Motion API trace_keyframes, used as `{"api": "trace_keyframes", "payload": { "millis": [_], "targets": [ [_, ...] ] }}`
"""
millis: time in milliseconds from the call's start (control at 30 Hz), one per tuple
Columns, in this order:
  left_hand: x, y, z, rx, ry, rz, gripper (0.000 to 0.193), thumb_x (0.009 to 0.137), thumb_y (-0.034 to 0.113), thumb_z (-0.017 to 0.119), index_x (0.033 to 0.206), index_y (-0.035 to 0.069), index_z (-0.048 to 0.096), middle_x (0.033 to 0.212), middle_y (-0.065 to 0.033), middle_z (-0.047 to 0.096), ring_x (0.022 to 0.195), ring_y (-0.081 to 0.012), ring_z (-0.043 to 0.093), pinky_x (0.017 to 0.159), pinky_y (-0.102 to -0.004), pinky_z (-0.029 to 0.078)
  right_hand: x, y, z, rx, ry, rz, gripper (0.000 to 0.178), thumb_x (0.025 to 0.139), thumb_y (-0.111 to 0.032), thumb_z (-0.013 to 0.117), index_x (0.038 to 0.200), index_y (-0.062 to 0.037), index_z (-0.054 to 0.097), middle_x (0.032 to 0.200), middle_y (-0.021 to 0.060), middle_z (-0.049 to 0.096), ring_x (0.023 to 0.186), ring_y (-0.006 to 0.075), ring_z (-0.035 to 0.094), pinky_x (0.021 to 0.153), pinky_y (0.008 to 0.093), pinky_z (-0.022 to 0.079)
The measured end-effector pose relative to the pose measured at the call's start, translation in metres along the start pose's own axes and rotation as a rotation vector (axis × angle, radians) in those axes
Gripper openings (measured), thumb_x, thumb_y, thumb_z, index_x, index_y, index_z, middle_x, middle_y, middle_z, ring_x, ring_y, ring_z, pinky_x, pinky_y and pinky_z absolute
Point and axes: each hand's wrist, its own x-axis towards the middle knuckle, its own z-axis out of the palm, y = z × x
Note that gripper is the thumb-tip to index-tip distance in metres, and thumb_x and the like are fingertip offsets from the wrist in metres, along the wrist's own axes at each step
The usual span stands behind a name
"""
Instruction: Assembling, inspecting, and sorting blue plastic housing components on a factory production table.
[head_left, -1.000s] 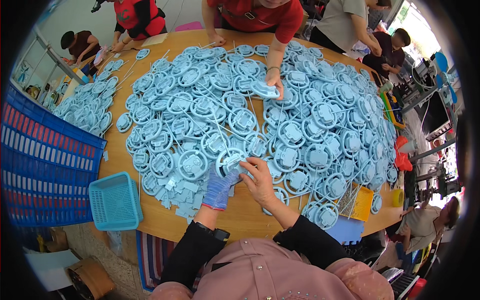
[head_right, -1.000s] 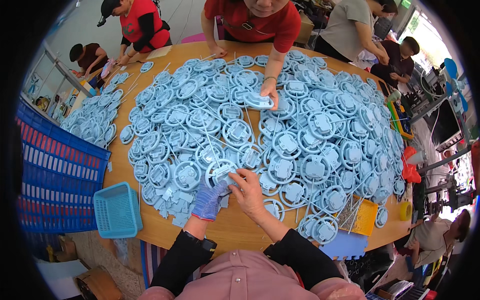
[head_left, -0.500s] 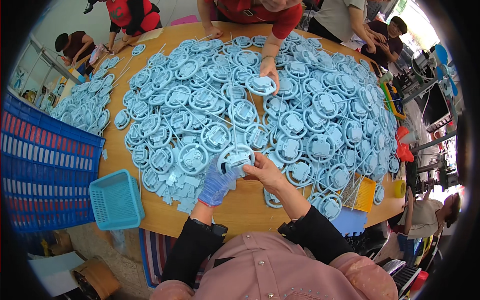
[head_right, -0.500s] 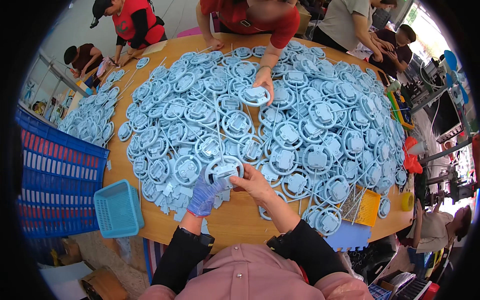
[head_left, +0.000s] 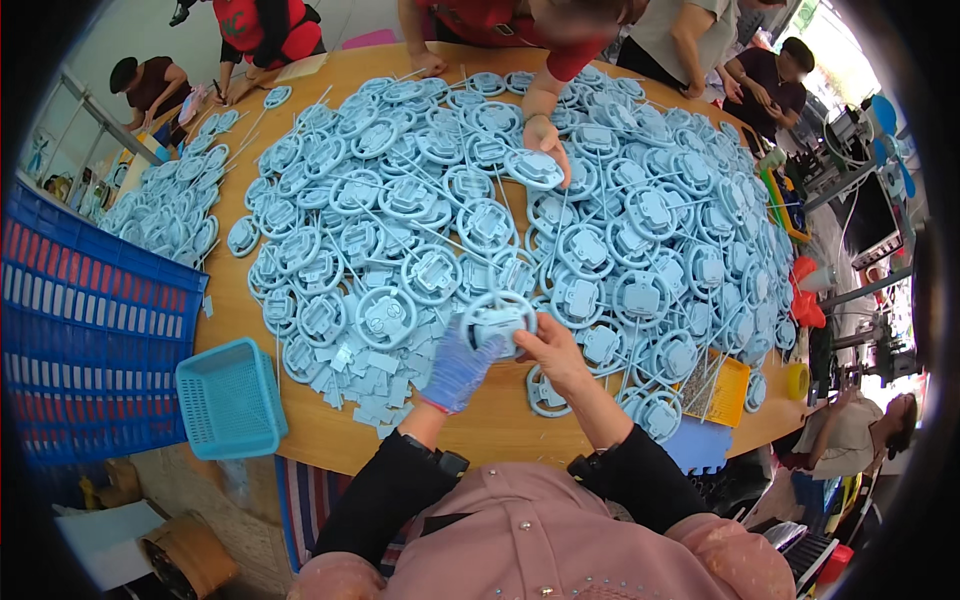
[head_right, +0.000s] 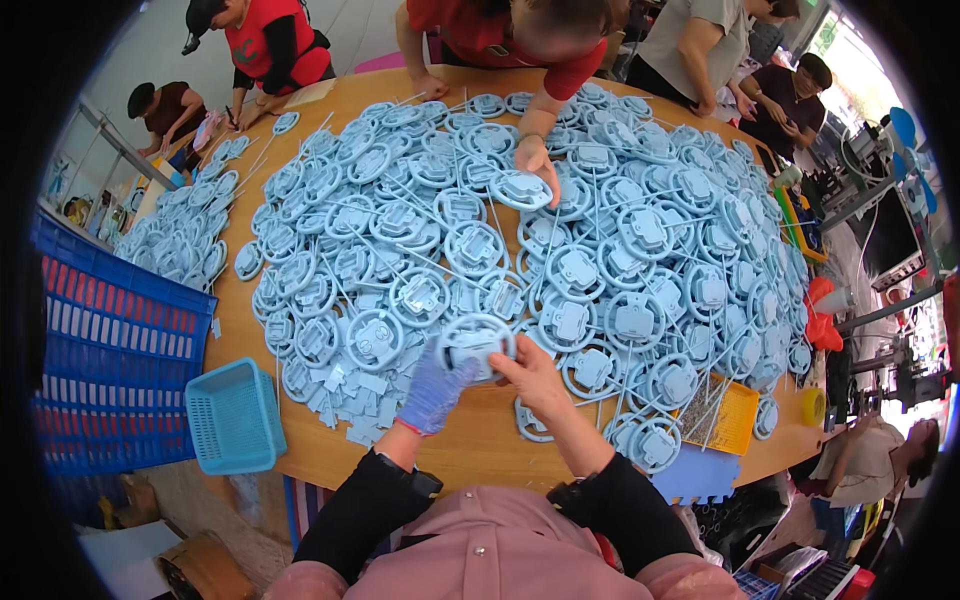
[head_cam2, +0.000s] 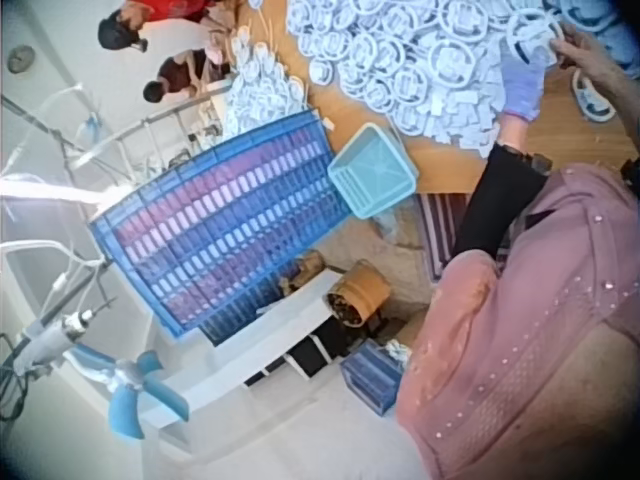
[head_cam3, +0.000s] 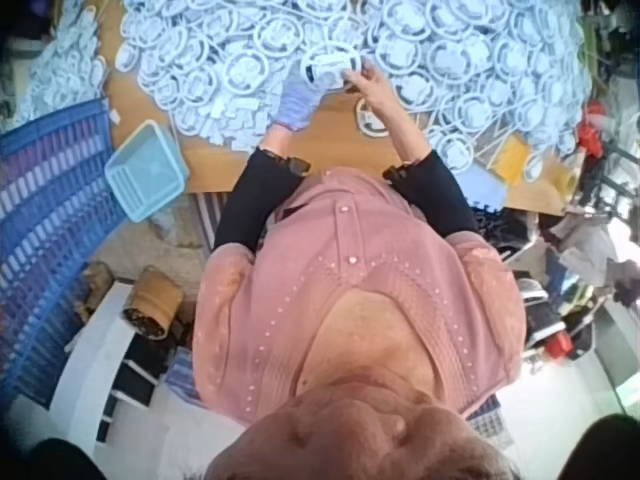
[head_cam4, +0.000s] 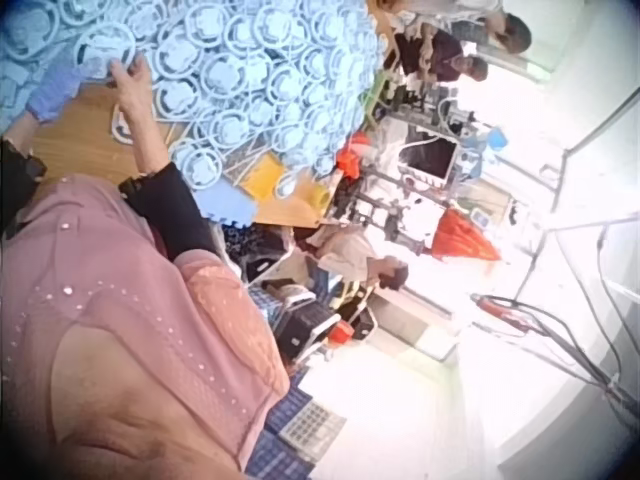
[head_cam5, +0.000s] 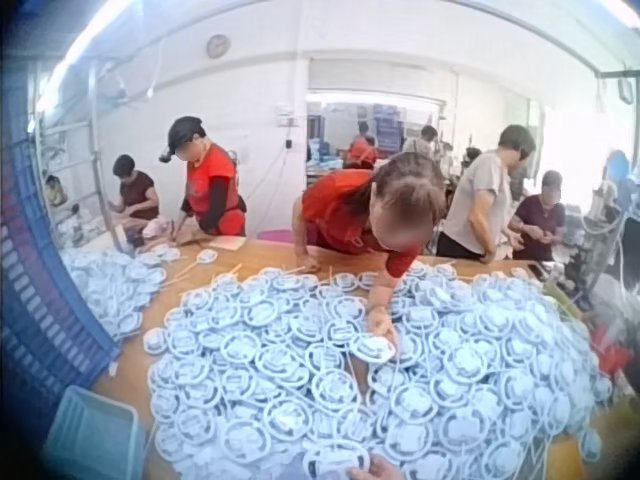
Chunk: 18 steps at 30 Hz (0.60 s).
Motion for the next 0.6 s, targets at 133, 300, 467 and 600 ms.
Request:
{"api": "trace_keyframes", "payload": {
  "millis": [133,300,467,600],
  "targets": [
    [0.031,-0.021,0.01,0.214,-0.114,-0.286,0.063,0.079,0.028,0.077,0.127,-0.001,0.048,0.091,-0.0086,0.062,0.083,-0.0172,0.059,0.075,-0.0303,0.05,0.012,-0.018,-0.076,0.311,0.321,-0.222,0.026,0.09,-0.018,0.065,0.111,-0.0044,0.056,0.103,0.0065,0.064,0.09,0.0148,0.061,0.075,0.0304,0.051],
    [0.087,0.001,0.011,0.836,0.089,-0.189,0.071,0.072,0.046,0.078,0.121,0.0,0.055,0.106,-0.0171,0.064,0.101,-0.0308,0.062,0.088,-0.0393,0.049,0.027,-0.015,-0.062,0.025,0.072,-0.155,0.033,0.09,-0.017,0.065,0.119,-0.0036,0.057,0.12,0.01,0.06,0.104,0.0182,0.06,0.087,0.0342,0.05],
    [0.126,0.002,0.035,1.037,0.003,-0.187,0.069,0.07,0.049,0.076,0.118,0.002,0.058,0.121,-0.0211,0.057,0.108,-0.0348,0.058,0.091,-0.0428,0.047,0.071,0.034,-0.03,-1.048,0.271,-0.523,0.038,0.078,-0.01,0.07,0.113,-0.0018,0.059,0.109,0.0124,0.062,0.104,0.0288,0.057,0.091,0.0407,0.046],
    [0.122,-0.011,0.02,1.017,0.036,-0.046,0.06,0.07,0.039,0.078,0.11,-0.001,0.06,0.115,-0.0231,0.059,0.101,-0.035,0.06,0.087,-0.0419,0.049,0.065,0.038,-0.022,-1.069,0.21,-0.574,0.041,0.071,-0.011,0.074,0.108,-0.0033,0.06,0.101,0.0122,0.06,0.099,0.0327,0.054,0.087,0.0433,0.046]
  ]
}}
